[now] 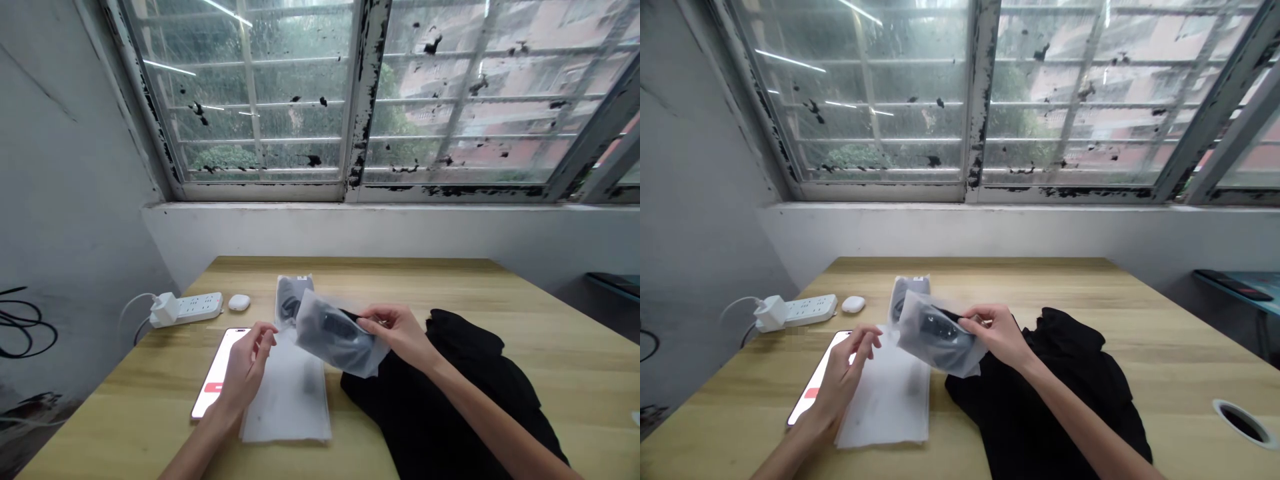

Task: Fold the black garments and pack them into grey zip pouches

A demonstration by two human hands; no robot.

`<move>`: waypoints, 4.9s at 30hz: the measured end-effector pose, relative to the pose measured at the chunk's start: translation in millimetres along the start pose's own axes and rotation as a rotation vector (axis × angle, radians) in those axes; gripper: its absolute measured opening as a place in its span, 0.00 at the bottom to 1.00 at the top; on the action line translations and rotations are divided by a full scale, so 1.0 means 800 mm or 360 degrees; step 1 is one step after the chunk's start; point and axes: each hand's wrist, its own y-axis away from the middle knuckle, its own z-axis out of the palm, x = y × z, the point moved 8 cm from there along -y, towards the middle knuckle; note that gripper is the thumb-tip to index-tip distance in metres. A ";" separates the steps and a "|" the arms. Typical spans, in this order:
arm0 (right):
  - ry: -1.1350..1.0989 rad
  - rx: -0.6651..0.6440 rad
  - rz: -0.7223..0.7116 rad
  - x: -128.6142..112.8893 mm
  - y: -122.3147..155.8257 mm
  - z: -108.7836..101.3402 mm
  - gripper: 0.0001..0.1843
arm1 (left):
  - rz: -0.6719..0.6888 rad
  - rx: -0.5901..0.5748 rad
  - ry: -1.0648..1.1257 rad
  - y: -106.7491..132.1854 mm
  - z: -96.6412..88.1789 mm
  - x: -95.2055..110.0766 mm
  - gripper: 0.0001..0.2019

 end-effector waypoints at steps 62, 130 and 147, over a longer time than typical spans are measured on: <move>-0.0648 -0.0071 0.0282 0.022 0.045 0.072 0.27 | -0.0894 -0.0387 0.0922 0.018 0.039 -0.033 0.20; 0.0859 -0.0504 -0.0266 0.009 0.039 0.125 0.15 | -0.0110 -0.0325 -0.0137 0.003 0.023 -0.009 0.12; 0.1000 -0.0193 -0.0769 -0.043 0.052 0.088 0.20 | 0.0308 -0.0915 -0.0705 0.032 0.070 -0.017 0.14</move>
